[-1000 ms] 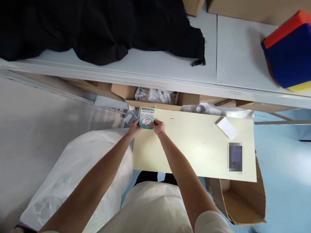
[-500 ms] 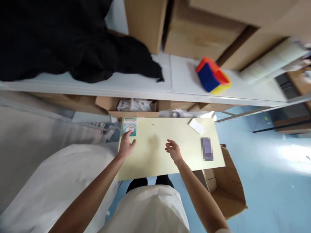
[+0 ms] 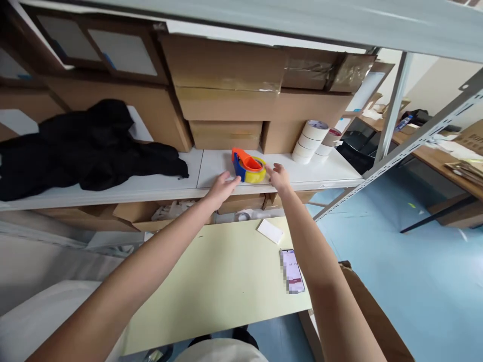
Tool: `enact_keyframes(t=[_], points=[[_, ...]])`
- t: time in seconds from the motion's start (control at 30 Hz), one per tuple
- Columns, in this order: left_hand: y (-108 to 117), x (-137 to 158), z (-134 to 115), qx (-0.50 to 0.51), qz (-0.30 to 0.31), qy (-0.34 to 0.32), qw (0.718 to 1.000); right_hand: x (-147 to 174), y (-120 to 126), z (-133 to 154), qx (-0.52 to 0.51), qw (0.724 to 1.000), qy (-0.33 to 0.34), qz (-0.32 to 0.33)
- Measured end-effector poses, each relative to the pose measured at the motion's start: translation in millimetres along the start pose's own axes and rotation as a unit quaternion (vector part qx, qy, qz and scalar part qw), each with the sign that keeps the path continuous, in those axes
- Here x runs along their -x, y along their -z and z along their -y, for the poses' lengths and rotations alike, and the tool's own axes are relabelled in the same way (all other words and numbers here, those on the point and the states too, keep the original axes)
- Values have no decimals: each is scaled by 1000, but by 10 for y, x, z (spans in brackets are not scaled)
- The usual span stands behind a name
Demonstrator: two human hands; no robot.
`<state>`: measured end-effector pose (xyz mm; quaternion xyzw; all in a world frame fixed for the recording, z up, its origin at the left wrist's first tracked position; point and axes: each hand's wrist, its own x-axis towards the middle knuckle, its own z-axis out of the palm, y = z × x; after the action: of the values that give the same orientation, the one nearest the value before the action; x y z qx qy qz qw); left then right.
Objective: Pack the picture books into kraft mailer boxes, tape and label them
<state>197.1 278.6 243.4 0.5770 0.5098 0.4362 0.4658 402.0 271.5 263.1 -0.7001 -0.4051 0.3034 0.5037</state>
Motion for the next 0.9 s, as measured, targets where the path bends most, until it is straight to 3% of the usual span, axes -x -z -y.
enact_keyframes(t=[0.07, 0.2, 0.33, 0.43, 0.57, 0.63, 0.77, 0.9], points=[[-221, -245, -67, 16, -21, -2, 1000, -197, -109, -3, -20, 999, -35, 30], [-451, -450, -97, -1, -34, -31, 999, -359, -268, -72, -41, 997, -6, 70], [-569, -417, -96, -33, -76, -42, 996, -334, -314, -119, -29, 998, 25, 50], [-606, -258, -87, -29, -113, -44, 992, -180, -240, -174, -36, 995, 86, 41], [-541, 248, -40, 22, -94, -98, 990, 325, 27, -337, -71, 978, 185, 67], [-487, 647, 11, 33, -73, -118, 990, 716, 201, -457, -74, 976, 190, 77], [-460, 1557, 346, 35, -40, -69, 996, 1575, 431, -940, -55, 984, 130, 107], [-578, 2137, 1088, 0, -19, 56, 998, 2132, 368, -1815, -28, 990, 28, 132]])
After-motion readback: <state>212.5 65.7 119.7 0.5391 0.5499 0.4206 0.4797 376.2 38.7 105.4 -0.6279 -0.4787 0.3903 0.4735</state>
